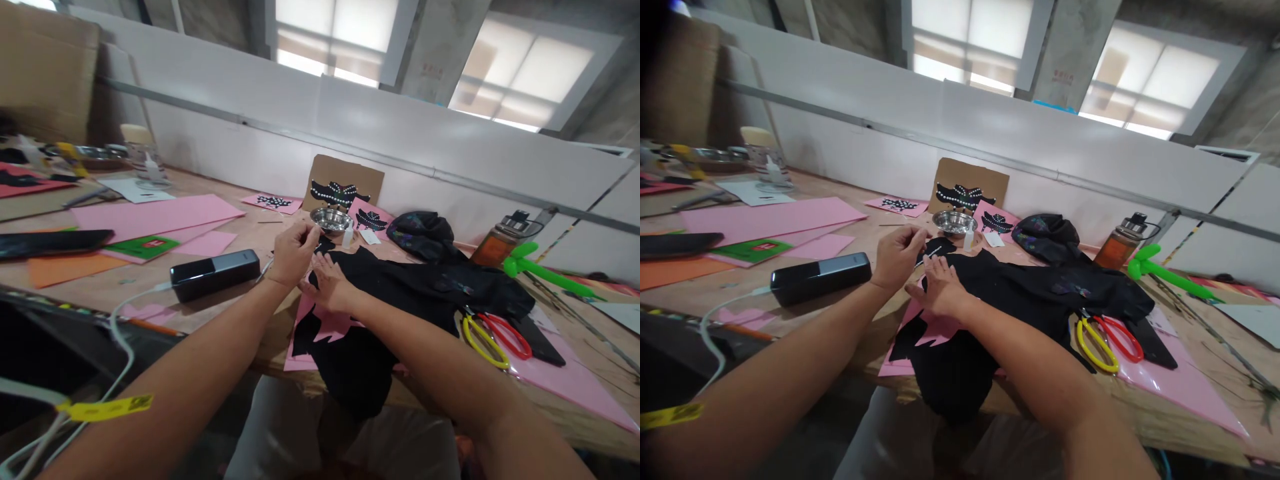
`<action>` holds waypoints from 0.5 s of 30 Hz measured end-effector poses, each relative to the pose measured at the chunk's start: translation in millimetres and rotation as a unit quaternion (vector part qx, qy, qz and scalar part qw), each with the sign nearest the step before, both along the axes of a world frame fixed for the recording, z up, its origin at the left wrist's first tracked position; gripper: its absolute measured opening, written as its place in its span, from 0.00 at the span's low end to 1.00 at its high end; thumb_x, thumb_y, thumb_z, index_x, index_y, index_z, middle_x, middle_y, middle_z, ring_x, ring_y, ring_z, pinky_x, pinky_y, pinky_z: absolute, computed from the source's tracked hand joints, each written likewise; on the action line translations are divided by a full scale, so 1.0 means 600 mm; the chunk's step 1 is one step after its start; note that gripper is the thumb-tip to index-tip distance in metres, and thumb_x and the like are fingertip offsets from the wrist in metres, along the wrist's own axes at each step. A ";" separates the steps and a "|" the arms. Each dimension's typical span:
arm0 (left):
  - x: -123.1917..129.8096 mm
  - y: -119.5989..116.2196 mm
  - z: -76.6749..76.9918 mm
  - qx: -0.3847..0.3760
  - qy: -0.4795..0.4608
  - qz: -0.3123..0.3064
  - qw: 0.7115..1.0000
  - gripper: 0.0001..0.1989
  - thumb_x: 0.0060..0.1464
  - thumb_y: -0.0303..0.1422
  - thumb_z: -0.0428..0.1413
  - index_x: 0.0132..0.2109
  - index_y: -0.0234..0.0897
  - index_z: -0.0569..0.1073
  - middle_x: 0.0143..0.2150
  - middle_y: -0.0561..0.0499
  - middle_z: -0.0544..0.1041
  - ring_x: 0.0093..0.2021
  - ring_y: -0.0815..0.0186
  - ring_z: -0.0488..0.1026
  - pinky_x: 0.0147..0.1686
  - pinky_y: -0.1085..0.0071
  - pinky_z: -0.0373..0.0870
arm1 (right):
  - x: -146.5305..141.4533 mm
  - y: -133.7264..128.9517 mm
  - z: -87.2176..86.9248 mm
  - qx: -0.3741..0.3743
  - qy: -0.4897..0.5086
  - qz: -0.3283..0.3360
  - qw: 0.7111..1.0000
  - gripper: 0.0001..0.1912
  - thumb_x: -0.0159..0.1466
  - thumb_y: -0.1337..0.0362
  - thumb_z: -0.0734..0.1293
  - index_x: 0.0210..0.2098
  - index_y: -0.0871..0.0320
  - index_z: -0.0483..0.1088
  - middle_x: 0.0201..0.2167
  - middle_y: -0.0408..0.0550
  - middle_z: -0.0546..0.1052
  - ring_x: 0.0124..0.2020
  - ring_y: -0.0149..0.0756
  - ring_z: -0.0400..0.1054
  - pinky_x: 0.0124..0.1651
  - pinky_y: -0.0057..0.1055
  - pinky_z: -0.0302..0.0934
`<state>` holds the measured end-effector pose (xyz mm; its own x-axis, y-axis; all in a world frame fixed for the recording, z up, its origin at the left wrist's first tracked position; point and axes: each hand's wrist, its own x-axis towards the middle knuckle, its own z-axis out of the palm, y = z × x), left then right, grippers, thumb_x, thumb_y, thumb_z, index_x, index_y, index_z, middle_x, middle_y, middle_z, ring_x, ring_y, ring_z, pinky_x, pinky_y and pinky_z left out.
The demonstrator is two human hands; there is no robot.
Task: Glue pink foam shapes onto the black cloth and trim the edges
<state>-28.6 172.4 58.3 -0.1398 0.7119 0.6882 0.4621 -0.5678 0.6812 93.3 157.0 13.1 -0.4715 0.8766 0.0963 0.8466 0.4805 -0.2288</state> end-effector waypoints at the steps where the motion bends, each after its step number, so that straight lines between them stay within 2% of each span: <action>1: 0.000 0.001 0.000 -0.001 0.003 -0.004 1.000 0.13 0.60 0.38 0.50 0.31 0.39 0.75 0.24 0.54 0.73 0.27 0.67 0.69 0.31 0.71 0.64 | 0.005 -0.001 -0.002 0.006 -0.008 0.005 1.000 0.43 0.69 0.44 0.51 0.71 0.70 0.41 0.72 0.65 0.42 0.73 0.53 0.32 0.69 0.54 0.38; 3: 0.002 0.001 -0.002 -0.003 0.012 -0.012 1.000 0.13 0.59 0.38 0.50 0.31 0.39 0.74 0.24 0.54 0.74 0.28 0.67 0.70 0.31 0.71 0.64 | 0.011 -0.003 -0.007 0.002 -0.015 0.010 1.000 0.44 0.69 0.42 0.49 0.71 0.70 0.42 0.73 0.62 0.41 0.73 0.51 0.30 0.70 0.54 0.32; 7: 0.009 -0.001 -0.006 -0.007 0.033 -0.023 0.999 0.12 0.59 0.38 0.51 0.31 0.39 0.74 0.25 0.53 0.75 0.29 0.67 0.70 0.32 0.71 0.65 | 0.012 -0.003 -0.011 -0.021 -0.015 0.015 1.000 0.43 0.69 0.43 0.47 0.71 0.70 0.41 0.73 0.60 0.43 0.73 0.50 0.29 0.70 0.56 0.29; 12: 0.010 -0.002 -0.007 -0.003 0.043 -0.027 0.999 0.13 0.60 0.37 0.50 0.31 0.39 0.74 0.25 0.53 0.75 0.30 0.66 0.71 0.33 0.71 0.65 | 0.020 -0.001 0.010 -0.046 0.012 -0.017 0.999 0.40 0.70 0.46 0.50 0.72 0.66 0.38 0.73 0.58 0.39 0.73 0.49 0.27 0.70 0.55 0.33; 15: 0.006 0.002 -0.005 -0.001 0.039 -0.022 0.999 0.14 0.61 0.38 0.49 0.30 0.39 0.74 0.25 0.52 0.74 0.30 0.66 0.71 0.32 0.71 0.65 | 0.041 -0.019 0.018 -0.041 0.016 -0.029 0.999 0.40 0.70 0.46 0.50 0.72 0.64 0.36 0.74 0.56 0.36 0.73 0.48 0.23 0.70 0.54 0.30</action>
